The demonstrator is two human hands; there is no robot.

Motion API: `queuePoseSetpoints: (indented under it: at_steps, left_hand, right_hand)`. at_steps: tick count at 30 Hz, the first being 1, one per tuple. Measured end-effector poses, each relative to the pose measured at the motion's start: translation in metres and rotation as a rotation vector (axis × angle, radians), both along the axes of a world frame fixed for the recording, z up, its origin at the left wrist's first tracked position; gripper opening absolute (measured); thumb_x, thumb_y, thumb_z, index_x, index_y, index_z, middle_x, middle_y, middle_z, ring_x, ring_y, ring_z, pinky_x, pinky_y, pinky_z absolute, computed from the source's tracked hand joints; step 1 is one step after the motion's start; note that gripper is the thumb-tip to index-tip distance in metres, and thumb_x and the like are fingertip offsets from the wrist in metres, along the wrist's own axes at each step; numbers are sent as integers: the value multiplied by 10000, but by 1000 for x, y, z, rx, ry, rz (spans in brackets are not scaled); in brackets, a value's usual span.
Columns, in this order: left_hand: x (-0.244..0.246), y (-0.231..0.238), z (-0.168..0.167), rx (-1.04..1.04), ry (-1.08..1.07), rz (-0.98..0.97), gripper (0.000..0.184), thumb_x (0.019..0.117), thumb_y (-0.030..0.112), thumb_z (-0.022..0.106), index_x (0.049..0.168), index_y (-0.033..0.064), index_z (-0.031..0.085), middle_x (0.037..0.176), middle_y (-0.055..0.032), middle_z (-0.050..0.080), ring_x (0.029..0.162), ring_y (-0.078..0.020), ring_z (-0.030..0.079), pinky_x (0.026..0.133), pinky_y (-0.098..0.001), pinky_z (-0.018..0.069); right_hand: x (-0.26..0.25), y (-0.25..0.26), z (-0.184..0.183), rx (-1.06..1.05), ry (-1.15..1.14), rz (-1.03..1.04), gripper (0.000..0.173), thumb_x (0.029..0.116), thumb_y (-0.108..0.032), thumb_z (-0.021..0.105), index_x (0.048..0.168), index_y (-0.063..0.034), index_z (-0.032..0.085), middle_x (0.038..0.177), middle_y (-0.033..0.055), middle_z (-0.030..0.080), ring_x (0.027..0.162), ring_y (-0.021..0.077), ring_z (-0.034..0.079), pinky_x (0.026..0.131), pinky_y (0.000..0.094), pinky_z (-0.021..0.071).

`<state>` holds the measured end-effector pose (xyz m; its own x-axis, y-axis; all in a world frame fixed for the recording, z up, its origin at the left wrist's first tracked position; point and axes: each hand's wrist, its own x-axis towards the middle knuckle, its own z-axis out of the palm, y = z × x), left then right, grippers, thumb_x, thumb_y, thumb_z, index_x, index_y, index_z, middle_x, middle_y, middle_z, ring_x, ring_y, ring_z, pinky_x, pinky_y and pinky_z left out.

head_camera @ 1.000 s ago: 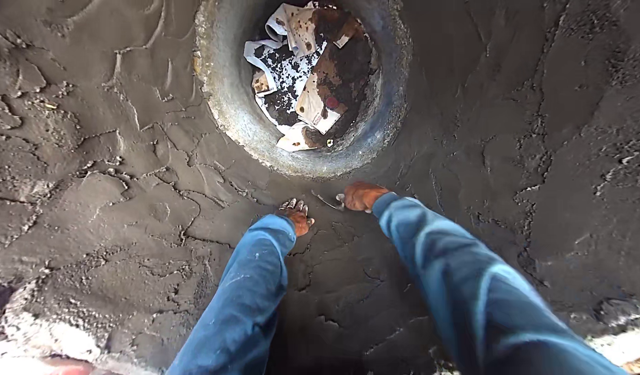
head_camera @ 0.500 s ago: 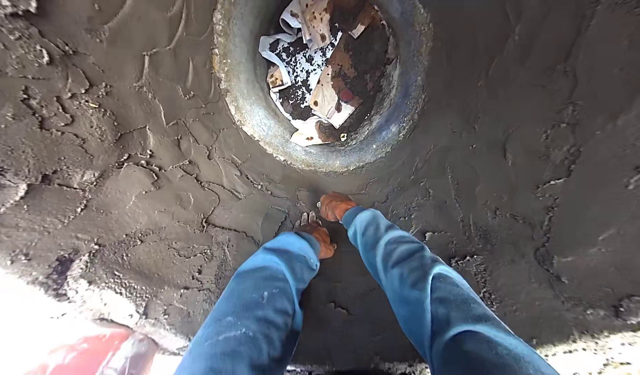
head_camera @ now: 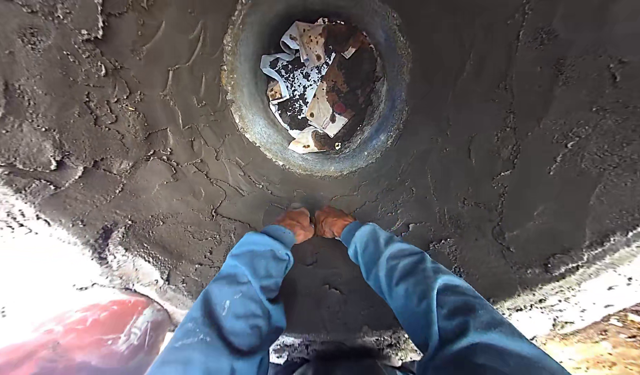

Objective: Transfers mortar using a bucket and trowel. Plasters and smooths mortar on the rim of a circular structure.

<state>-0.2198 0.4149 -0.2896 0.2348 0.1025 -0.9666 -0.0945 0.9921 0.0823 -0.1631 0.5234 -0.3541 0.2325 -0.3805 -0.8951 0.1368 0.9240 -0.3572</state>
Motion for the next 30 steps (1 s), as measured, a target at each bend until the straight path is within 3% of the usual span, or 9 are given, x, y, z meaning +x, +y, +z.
queuePoseSetpoints:
  at_steps: [3,7,10,13,16,18,20,25,30]
  left_hand:
    - [-12,-11,12,-64,167,128,436,1091,343,428,1290,18,640,1337,-225,619,1301,-381,559,1073,-590,425]
    - [-23,-25,50,-111,517,362,418,1079,360,474,1279,57,681,1235,-212,679,1203,-398,621,1024,-616,457]
    - [-15,-36,75,-51,864,508,367,1060,326,520,1230,61,711,1154,-168,716,1061,-339,689,936,-595,520]
    - [1,-45,87,15,1072,534,376,1038,331,490,1130,64,737,968,-103,729,825,-207,690,746,-447,565]
    - [13,-53,97,49,1041,628,373,1045,341,452,1101,124,750,968,23,722,811,8,634,713,-197,517]
    - [21,-58,106,90,968,798,344,1046,297,461,1101,116,747,1003,47,730,876,36,649,752,-148,525]
    - [28,-63,117,141,912,953,331,1050,244,458,1111,90,743,1074,23,752,1000,-17,685,868,-188,559]
    - [44,-63,157,297,866,1360,318,1073,181,462,1140,23,730,1152,-47,749,1117,-148,689,1016,-306,551]
    - [55,-60,242,455,786,1678,355,1081,312,474,1186,101,739,1204,-42,743,1171,-172,677,1059,-350,529]
  right_hand:
    - [-4,7,23,-41,-29,20,361,1072,-217,503,1222,90,618,1292,310,610,1246,444,600,993,629,480]
    - [-21,44,33,-81,-74,-148,422,1125,-326,393,1144,29,620,987,212,616,865,325,618,783,526,493]
    - [-24,54,-9,16,0,-204,427,1125,-300,399,1203,40,644,1089,258,656,955,370,655,859,558,508]
    - [-16,45,-72,123,44,-157,477,1127,-351,384,1179,36,658,1145,258,669,1037,381,677,894,563,525]
    - [-12,21,-103,148,33,-115,488,1123,-337,387,1171,56,671,1237,268,664,1193,395,643,994,584,490]
    - [-8,8,-104,118,19,-74,481,1123,-335,383,1185,45,670,1246,257,664,1206,382,639,998,575,491]
    - [-2,-2,-96,65,21,-43,465,1124,-319,388,1190,47,667,1232,257,669,1196,382,646,992,573,498]
    - [4,-2,-50,-22,10,-5,468,1126,-295,364,1215,73,638,1235,289,650,1202,415,632,997,591,485]
    - [-24,26,52,27,-39,-89,459,1132,-374,362,1184,4,617,949,179,608,787,277,601,752,473,500]
